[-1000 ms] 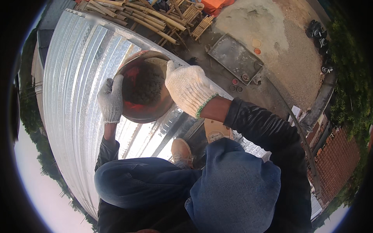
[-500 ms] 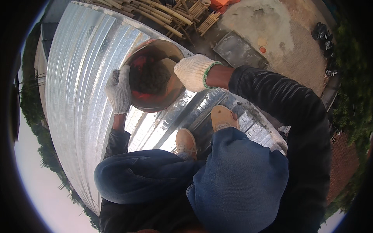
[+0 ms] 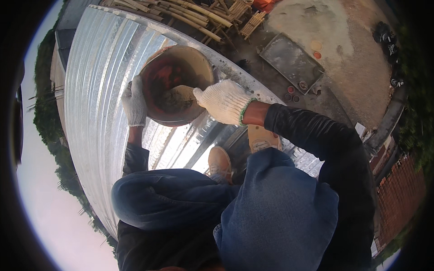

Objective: The person scoops cement from a bucket using a trowel and applies it to the seams of a corrugated metal roof. The person repeatedly transfers cement from the bucket to the roof surface, smoothing it along the joints.

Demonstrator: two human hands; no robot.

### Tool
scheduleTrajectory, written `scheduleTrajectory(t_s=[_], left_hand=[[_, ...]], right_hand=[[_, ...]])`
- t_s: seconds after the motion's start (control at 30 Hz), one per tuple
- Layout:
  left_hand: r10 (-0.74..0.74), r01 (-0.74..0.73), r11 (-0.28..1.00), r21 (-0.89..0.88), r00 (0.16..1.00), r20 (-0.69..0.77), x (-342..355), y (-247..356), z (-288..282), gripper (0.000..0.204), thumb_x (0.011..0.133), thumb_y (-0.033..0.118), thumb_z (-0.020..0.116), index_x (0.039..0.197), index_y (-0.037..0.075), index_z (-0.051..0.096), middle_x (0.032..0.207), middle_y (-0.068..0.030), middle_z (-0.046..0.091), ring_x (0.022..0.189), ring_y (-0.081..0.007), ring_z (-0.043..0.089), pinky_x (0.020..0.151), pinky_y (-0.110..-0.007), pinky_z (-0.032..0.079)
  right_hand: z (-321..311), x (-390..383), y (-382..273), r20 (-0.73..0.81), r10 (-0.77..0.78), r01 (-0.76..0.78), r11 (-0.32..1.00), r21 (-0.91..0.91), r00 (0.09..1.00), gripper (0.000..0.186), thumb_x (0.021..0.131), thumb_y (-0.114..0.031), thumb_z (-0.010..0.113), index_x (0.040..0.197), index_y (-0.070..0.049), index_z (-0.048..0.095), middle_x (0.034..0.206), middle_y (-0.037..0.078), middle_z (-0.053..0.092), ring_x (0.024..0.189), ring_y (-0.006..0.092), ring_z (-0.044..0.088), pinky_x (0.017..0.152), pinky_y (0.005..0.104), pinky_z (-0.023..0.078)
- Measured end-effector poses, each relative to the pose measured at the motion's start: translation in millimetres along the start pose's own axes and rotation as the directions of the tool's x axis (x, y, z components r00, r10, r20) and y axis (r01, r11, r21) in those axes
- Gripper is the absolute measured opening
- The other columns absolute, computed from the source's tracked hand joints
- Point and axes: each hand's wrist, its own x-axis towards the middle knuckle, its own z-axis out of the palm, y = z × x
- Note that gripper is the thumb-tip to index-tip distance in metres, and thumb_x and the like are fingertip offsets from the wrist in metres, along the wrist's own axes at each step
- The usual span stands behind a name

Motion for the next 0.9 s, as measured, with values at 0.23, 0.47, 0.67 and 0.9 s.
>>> scheduleTrajectory(t_s=[0.23, 0.47, 0.67, 0.9], left_hand=[[-0.037, 0.037, 0.999, -0.039, 0.999, 0.021, 2.1, 2.2, -0.2, 0.048, 0.117, 0.041, 0.067, 0.117, -0.004, 0.083, 0.096, -0.0028, 0.078, 0.090, -0.0103, 0.066, 0.084, -0.032, 0.055], [0.040, -0.055, 0.994, 0.095, 0.987, 0.158, 8.7, -4.3, -8.5, 0.045, 0.116, 0.041, 0.068, 0.112, -0.001, 0.083, 0.092, -0.0006, 0.075, 0.086, -0.0098, 0.064, 0.081, -0.032, 0.054], [-0.007, 0.014, 0.999, -0.050, 0.990, 0.139, 7.0, 0.1, -4.5, 0.045, 0.114, 0.043, 0.069, 0.105, 0.001, 0.082, 0.086, -0.0035, 0.073, 0.084, -0.0114, 0.064, 0.080, -0.034, 0.054], [-0.019, 0.009, 0.998, 0.067, 0.989, 0.145, 14.5, 9.7, 1.2, 0.047, 0.112, 0.044, 0.071, 0.098, 0.000, 0.079, 0.079, -0.0032, 0.070, 0.080, -0.0107, 0.063, 0.074, -0.036, 0.053]], right_hand=[[-29.7, 54.8, 12.7, -0.136, 0.092, -0.131, 0.941, -0.312, 0.986, 0.056, 0.100, -0.012, 0.070, 0.153, 0.001, 0.061, 0.083, 0.016, 0.078, 0.080, 0.0303, 0.083, 0.065, 0.0427, 0.064], [-1.3, 32.2, 11.6, 0.042, -0.088, 0.091, 0.993, -0.076, 0.995, 0.047, 0.094, -0.011, 0.074, 0.136, 0.008, 0.064, 0.094, 0.021, 0.082, 0.090, 0.0394, 0.084, 0.072, 0.0499, 0.066], [-10.2, 16.0, 17.5, 0.020, -0.127, 0.128, 0.973, -0.193, 0.992, 0.044, 0.094, -0.011, 0.073, 0.135, 0.006, 0.067, 0.088, 0.017, 0.081, 0.084, 0.0356, 0.084, 0.069, 0.0480, 0.065], [22.0, 18.1, 4.4, -0.108, 0.035, -0.059, 0.972, -0.228, 0.994, 0.065, 0.098, -0.011, 0.070, 0.158, 0.009, 0.053, 0.081, 0.013, 0.078, 0.075, 0.0288, 0.082, 0.061, 0.0432, 0.063]])
